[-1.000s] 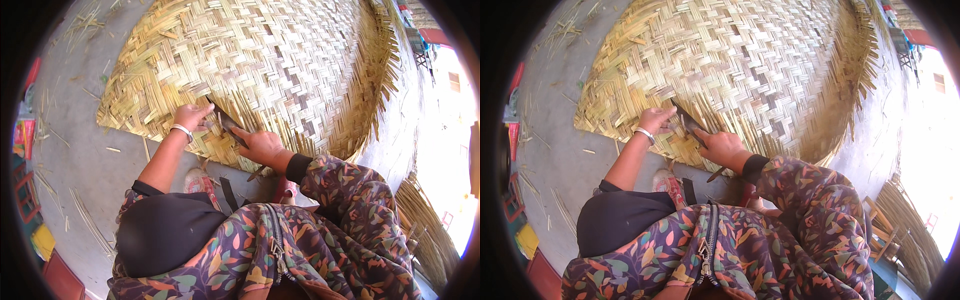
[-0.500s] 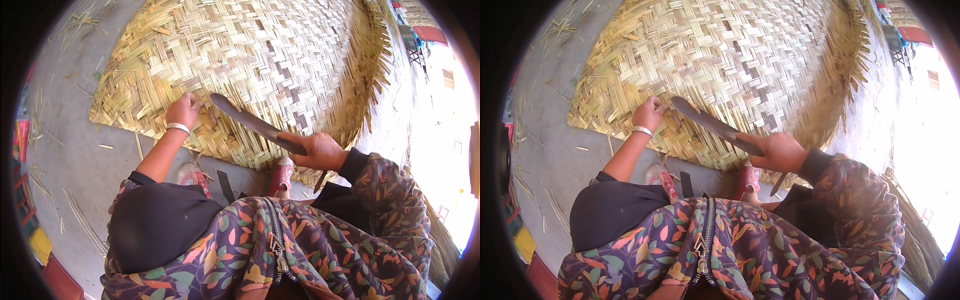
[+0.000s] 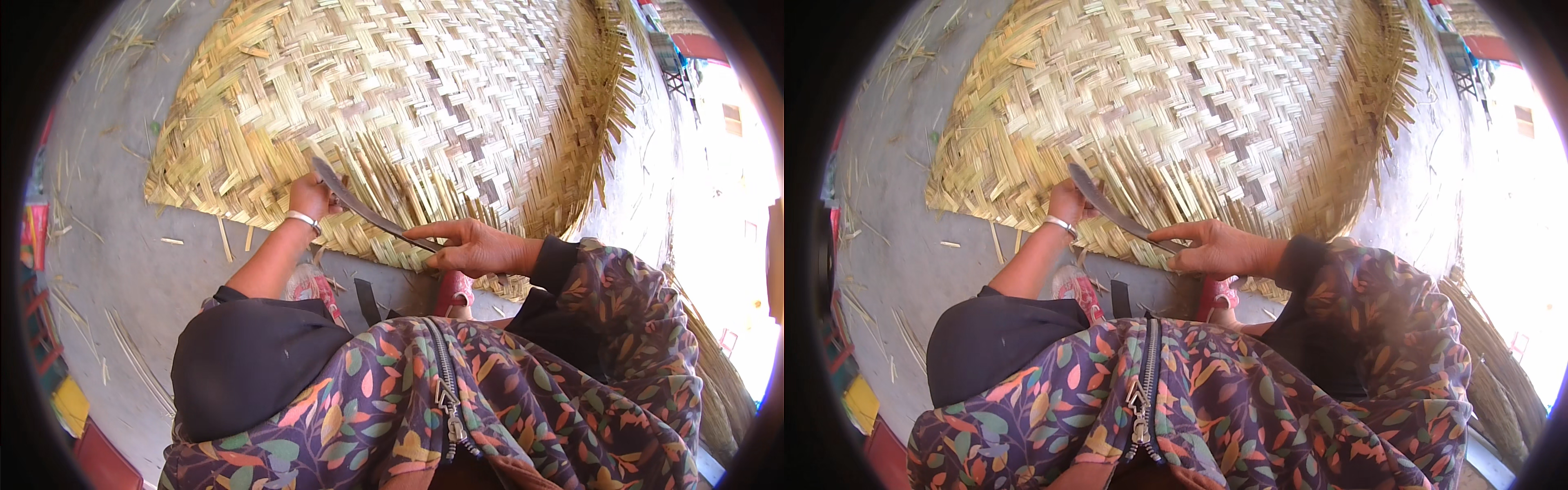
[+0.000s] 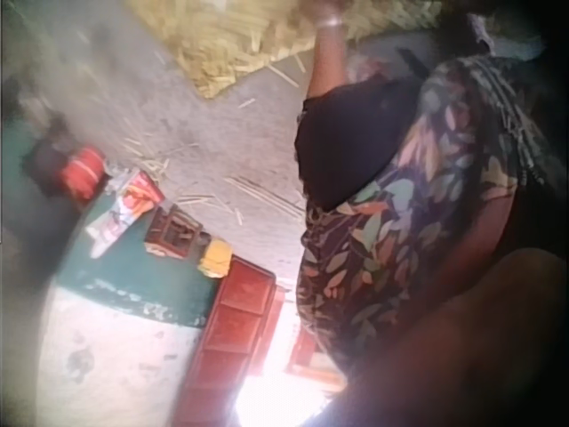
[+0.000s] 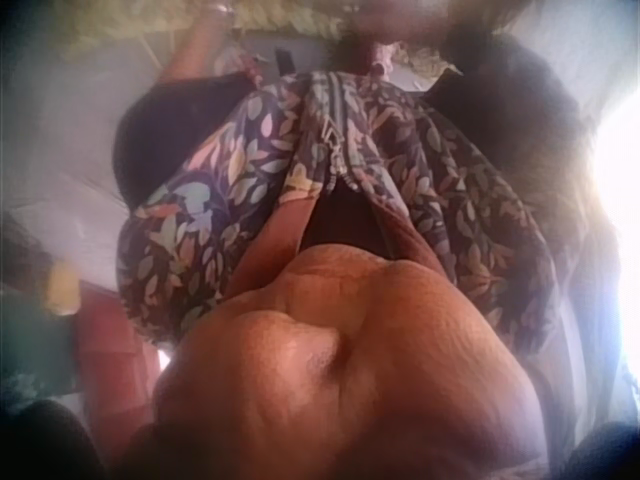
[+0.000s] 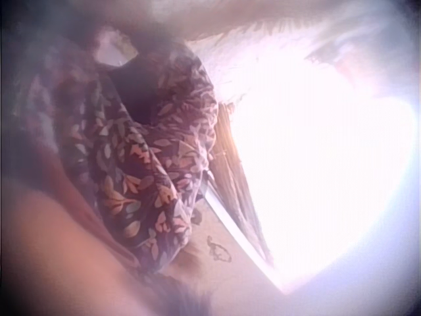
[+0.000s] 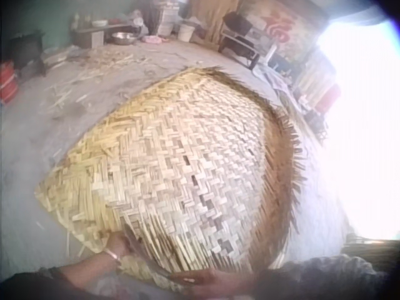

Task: The person uses a machete to trim the loose edges of a large woven mat on the floor. They repeatedly strike and pull the protruding fibers to create a straight edge, occasionally adjusting the mat's position.

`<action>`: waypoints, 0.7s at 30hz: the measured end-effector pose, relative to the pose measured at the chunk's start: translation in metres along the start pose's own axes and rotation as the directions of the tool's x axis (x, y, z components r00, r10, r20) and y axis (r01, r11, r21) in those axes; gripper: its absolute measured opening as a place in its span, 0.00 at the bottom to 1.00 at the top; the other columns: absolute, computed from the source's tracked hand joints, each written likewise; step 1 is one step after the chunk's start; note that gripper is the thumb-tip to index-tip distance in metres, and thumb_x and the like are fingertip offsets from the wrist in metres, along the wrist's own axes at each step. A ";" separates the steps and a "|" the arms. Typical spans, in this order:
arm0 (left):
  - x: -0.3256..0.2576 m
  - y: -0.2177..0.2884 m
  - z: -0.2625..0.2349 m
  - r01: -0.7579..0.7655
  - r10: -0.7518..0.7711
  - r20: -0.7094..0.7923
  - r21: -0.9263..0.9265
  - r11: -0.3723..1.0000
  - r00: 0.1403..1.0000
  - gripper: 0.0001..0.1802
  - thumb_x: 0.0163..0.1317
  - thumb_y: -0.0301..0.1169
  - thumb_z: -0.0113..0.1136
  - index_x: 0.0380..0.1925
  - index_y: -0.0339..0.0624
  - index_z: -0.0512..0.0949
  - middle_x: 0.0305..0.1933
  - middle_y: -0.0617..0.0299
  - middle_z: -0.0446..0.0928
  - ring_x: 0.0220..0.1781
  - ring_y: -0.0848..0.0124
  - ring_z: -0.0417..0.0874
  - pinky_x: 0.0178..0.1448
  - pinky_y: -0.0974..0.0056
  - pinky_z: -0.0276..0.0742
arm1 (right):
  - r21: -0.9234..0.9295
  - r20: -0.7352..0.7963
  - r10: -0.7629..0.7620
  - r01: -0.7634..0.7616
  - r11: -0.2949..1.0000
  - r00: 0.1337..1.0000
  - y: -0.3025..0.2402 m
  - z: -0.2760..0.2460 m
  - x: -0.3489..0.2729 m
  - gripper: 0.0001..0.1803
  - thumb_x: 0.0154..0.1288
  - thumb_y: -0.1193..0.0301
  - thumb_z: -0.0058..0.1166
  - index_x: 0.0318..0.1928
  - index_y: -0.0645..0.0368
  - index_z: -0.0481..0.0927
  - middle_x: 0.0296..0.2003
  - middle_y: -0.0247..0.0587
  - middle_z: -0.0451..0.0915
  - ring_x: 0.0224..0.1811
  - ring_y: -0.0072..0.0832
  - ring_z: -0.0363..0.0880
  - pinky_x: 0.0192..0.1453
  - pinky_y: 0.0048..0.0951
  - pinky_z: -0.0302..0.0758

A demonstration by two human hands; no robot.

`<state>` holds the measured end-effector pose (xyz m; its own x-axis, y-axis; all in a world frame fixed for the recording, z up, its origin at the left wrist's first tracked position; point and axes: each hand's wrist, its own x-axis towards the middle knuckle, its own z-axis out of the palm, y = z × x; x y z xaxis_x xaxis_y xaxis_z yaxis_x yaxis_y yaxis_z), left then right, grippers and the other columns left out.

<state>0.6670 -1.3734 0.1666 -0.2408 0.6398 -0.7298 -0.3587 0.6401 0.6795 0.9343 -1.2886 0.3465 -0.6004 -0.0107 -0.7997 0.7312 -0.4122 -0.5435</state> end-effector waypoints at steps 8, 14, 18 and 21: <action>-0.005 0.001 -0.002 -0.115 0.112 -0.039 -0.076 0.990 0.993 0.10 0.66 0.35 0.63 0.31 0.40 0.78 0.26 0.64 0.81 0.22 0.75 0.83 0.19 0.72 0.74 | -0.384 -0.227 -0.020 -0.070 0.921 0.974 -0.005 -0.005 0.036 0.32 0.62 0.55 0.57 0.68 0.46 0.73 0.20 0.37 0.77 0.24 0.21 0.77 0.32 0.27 0.74; 0.002 0.011 -0.001 -0.111 0.110 -0.088 -0.004 0.994 0.990 0.14 0.65 0.40 0.66 0.29 0.42 0.77 0.20 0.69 0.74 0.15 0.80 0.71 0.18 0.74 0.63 | -0.603 -0.283 -0.057 -0.132 0.787 0.957 -0.007 -0.007 0.045 0.33 0.61 0.53 0.54 0.67 0.44 0.72 0.25 0.46 0.82 0.29 0.35 0.84 0.37 0.36 0.79; 0.000 0.016 0.001 0.014 -0.021 -0.035 -0.188 0.982 0.999 0.14 0.64 0.40 0.66 0.28 0.43 0.76 0.17 0.71 0.69 0.13 0.81 0.67 0.16 0.71 0.59 | -0.691 -0.360 -0.145 -0.158 0.706 0.922 0.004 0.006 0.062 0.34 0.61 0.52 0.54 0.69 0.40 0.69 0.27 0.51 0.83 0.32 0.45 0.84 0.40 0.44 0.79; 0.001 0.017 0.006 0.140 -0.125 0.070 -0.297 0.945 0.990 0.12 0.64 0.37 0.65 0.28 0.45 0.74 0.16 0.71 0.68 0.13 0.79 0.66 0.15 0.71 0.57 | -0.718 -0.402 -0.197 -0.175 0.673 0.894 0.017 0.014 0.082 0.34 0.62 0.53 0.53 0.69 0.39 0.66 0.30 0.53 0.83 0.35 0.49 0.84 0.42 0.47 0.79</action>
<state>0.6659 -1.3601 0.1778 -0.1308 0.5832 -0.8017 -0.6403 0.5677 0.5174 0.8927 -1.3089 0.2751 -0.5504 0.4379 -0.7109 0.8301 0.3787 -0.4094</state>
